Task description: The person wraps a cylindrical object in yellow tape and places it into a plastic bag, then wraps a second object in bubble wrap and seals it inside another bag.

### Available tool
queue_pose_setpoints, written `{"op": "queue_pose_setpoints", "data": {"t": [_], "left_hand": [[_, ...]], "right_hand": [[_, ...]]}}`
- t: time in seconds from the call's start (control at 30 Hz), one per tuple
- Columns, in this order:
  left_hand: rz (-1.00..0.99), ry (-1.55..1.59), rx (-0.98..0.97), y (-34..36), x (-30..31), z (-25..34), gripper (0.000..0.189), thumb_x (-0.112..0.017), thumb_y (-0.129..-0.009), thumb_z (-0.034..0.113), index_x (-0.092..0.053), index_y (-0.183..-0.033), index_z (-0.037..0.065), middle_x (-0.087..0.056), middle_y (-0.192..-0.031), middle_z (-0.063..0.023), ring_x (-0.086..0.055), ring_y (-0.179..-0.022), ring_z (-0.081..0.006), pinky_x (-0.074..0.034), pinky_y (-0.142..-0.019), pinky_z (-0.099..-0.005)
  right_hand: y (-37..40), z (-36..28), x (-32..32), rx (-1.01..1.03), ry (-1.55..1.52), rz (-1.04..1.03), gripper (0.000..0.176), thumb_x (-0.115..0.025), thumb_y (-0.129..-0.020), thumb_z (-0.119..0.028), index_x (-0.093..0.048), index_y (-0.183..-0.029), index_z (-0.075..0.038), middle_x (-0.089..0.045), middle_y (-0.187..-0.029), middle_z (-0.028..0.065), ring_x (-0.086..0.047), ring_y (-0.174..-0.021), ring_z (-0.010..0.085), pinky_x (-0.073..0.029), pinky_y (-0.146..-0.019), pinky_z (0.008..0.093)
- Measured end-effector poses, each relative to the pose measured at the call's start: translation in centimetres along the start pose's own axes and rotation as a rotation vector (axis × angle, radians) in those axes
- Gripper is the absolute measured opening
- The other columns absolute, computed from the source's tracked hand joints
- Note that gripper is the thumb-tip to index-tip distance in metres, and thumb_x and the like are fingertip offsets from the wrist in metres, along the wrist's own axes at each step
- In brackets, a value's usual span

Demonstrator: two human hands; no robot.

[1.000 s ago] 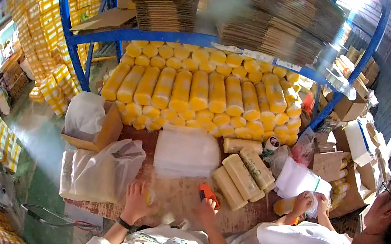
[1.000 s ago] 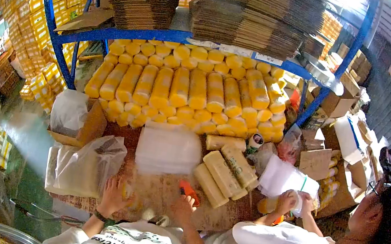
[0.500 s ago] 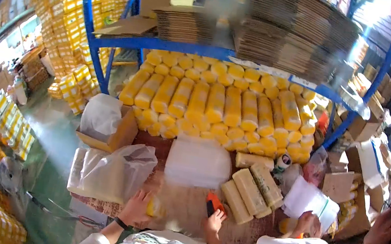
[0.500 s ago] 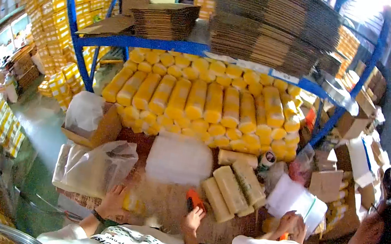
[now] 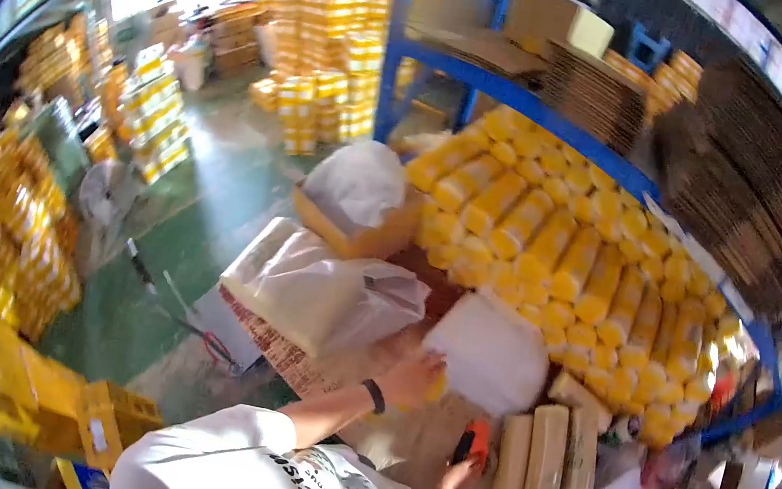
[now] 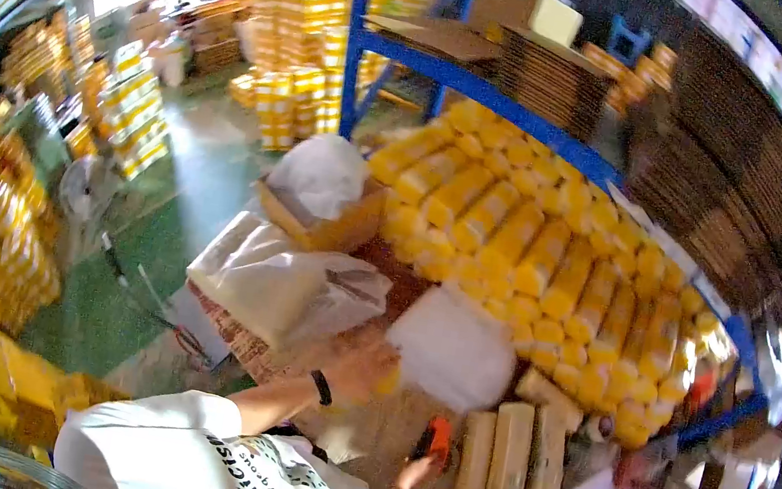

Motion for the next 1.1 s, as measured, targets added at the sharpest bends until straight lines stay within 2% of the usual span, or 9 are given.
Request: {"op": "queue_pose_setpoints", "data": {"t": [0.13,0.23,0.37,0.5,0.7,0.87,0.93,1.07,1.1], "left_hand": [[-0.192,0.062,0.098,1.4,3.9,3.2,0.091,-0.066,-0.071,0.040,-0.021,-0.144,0.009,-0.040,-0.135,-0.0167,-0.037,-0.125,-0.0349,-0.030,-0.103,-0.0483],[-0.252,0.031,0.094,3.7,6.4,3.7,0.098,-0.068,-0.070,0.039,-0.013,-0.147,0.011,-0.039,-0.136,-0.0171,-0.035,-0.126,-0.0380,-0.031,-0.103,-0.0504],[-0.339,0.139,0.165,5.8,7.3,2.7,0.100,-0.069,-0.069,0.035,-0.011,-0.147,0.010,-0.036,-0.138,-0.0188,-0.034,-0.125,-0.0412,-0.033,-0.102,-0.0518],[-0.094,0.342,0.361,9.3,6.5,0.1,0.105,-0.074,-0.066,0.044,-0.014,-0.146,0.013,-0.032,-0.139,-0.0187,-0.034,-0.122,-0.0436,-0.038,-0.097,-0.0512],[0.123,0.463,0.514,13.4,8.2,-1.0,0.100,-0.077,-0.065,0.039,-0.022,-0.143,0.006,-0.035,-0.136,-0.0197,-0.034,-0.121,-0.0397,-0.033,-0.102,-0.0476],[0.099,0.245,0.653,17.1,8.9,-1.0,0.105,-0.081,-0.059,0.039,-0.026,-0.140,0.001,-0.034,-0.135,-0.0211,-0.034,-0.121,-0.0395,-0.032,-0.102,-0.0451],[0.109,0.288,0.712,18.0,9.0,-1.6,0.108,-0.083,-0.057,0.041,-0.027,-0.139,0.000,-0.034,-0.136,-0.0212,-0.034,-0.121,-0.0402,-0.031,-0.103,-0.0447],[0.181,0.523,0.734,20.4,7.1,-4.8,0.109,-0.084,-0.053,0.035,-0.025,-0.139,0.002,-0.036,-0.132,-0.0202,-0.036,-0.121,-0.0375,-0.031,-0.104,-0.0429],[0.175,0.526,0.736,20.8,7.1,-5.6,0.109,-0.085,-0.053,0.031,-0.025,-0.140,0.004,-0.038,-0.129,-0.0203,-0.038,-0.121,-0.0363,-0.033,-0.103,-0.0427]], "right_hand": [[0.2,-0.4,-0.1,-0.090,-0.390,-0.009,0.083,-0.076,-0.063,-0.008,-0.033,-0.133,0.003,-0.035,-0.137,0.0246,-0.032,-0.128,0.0382,-0.028,-0.108,0.0440],[1.5,-2.3,0.5,0.144,0.436,0.089,0.080,-0.075,-0.063,-0.006,-0.034,-0.131,0.006,-0.036,-0.135,0.0261,-0.034,-0.126,0.0405,-0.028,-0.107,0.0461],[1.7,-2.7,0.7,0.075,0.082,0.059,0.077,-0.073,-0.063,-0.006,-0.035,-0.129,0.007,-0.039,-0.131,0.0275,-0.034,-0.124,0.0421,-0.028,-0.106,0.0477],[2.0,-3.4,0.7,0.157,0.494,0.124,0.075,-0.072,-0.063,-0.008,-0.036,-0.128,0.008,-0.039,-0.131,0.0280,-0.035,-0.124,0.0417,-0.026,-0.106,0.0474],[2.2,-4.4,1.3,0.158,0.522,0.064,0.071,-0.070,-0.067,-0.011,-0.036,-0.126,0.010,-0.040,-0.130,0.0274,-0.034,-0.124,0.0417,-0.025,-0.107,0.0481],[0.6,-1.3,-0.4,0.011,-0.008,-0.025,0.073,-0.064,-0.084,-0.015,-0.022,-0.142,-0.001,-0.031,-0.143,0.0152,-0.036,-0.126,0.0264,-0.035,-0.104,0.0423],[0.7,-1.0,-0.2,0.329,0.292,0.151,0.068,-0.070,-0.072,-0.012,-0.037,-0.128,0.010,-0.039,-0.132,0.0284,-0.036,-0.124,0.0393,-0.028,-0.105,0.0456],[0.6,0.0,-0.3,0.165,0.183,0.021,0.051,-0.064,-0.073,-0.012,-0.047,-0.119,0.004,-0.054,-0.111,0.0180,-0.053,-0.098,0.0297,-0.044,-0.083,0.0404],[0.1,1.5,-0.8,0.389,0.197,0.129,0.050,-0.064,-0.075,-0.012,-0.046,-0.118,0.005,-0.053,-0.109,0.0192,-0.052,-0.099,0.0300,-0.043,-0.085,0.0409]]}}
Point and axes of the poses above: each hand's wrist, its own y-axis away from the middle knuckle, its own x-axis out of the back of the hand, z = x × y, the point moved 1 cm from there along -y, towards the middle knuckle
